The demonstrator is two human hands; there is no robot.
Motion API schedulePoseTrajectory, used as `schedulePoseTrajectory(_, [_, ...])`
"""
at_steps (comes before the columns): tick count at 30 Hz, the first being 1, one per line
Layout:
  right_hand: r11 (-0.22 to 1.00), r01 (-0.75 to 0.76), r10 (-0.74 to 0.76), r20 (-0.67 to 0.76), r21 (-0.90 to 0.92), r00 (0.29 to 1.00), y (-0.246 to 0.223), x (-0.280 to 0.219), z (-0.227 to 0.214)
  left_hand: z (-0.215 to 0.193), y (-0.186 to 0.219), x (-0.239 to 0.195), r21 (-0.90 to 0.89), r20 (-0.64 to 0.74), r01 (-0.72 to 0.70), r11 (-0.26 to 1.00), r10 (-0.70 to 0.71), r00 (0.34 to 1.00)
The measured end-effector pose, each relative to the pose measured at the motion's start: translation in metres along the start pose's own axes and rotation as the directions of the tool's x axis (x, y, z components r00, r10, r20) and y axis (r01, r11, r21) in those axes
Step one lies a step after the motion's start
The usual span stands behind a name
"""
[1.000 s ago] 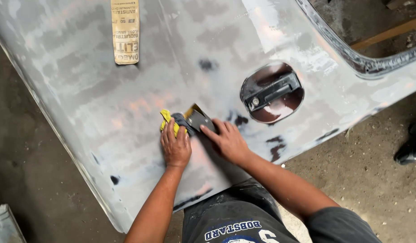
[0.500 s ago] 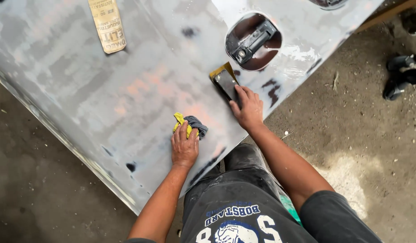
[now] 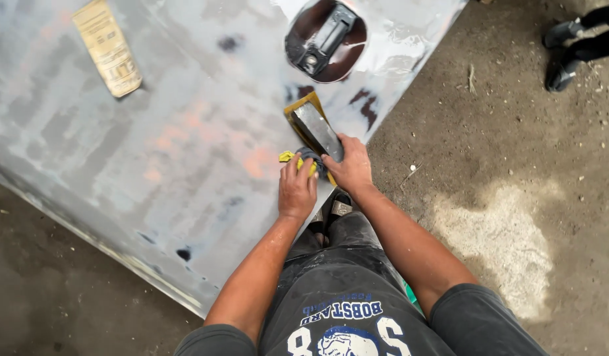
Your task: The person sands a white car door using a sanding block and a yellow cloth. They repeatedly dip the sanding block into a green bucket of water and wipe the surface around the door handle area.
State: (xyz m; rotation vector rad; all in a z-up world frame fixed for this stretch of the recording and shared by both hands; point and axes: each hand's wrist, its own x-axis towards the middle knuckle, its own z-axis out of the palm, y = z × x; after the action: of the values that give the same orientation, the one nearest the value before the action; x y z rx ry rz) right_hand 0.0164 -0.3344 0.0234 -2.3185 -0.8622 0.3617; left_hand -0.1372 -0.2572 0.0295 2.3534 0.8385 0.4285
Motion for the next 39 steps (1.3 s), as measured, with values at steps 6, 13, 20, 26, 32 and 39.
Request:
schedulePoseTrajectory(6, [0.927,-0.192,0.159,0.124,0.323,0.979,0.004,0.004,-0.015,0.009,0.016,0.019,-0.057,-0.096,-0.018,0.998,0.012,0.995])
schedulePoseTrajectory(13, [0.931,-0.108,0.072,0.113,0.348,0.991,0.015,-0.009,-0.012,-0.004,0.019,0.020,0.183,0.134,0.012,0.983,-0.037,0.990])
schedulePoseTrajectory(20, [0.886,-0.182,0.134,0.140,0.427,0.981,0.013,-0.030,-0.050,-0.006,0.005,-0.005,0.267,0.128,0.042,0.963,-0.079,0.989])
schedulePoseTrajectory(26, [0.944,-0.032,0.025,0.024,0.328,0.999,-0.002,-0.054,-0.050,-0.024,-0.011,-0.035,0.209,0.071,0.040,0.977,-0.056,0.996])
schedulePoseTrajectory(32, [0.962,0.168,-0.175,0.017,0.214,0.984,-0.045,-0.087,0.013,-0.052,-0.051,-0.085,0.202,0.097,-0.020,0.979,0.000,0.995])
schedulePoseTrajectory(39, [0.996,0.091,-0.091,-0.040,0.008,0.995,-0.073,-0.087,0.026,-0.072,-0.053,-0.101,-0.061,0.138,-0.021,0.998,0.029,0.990])
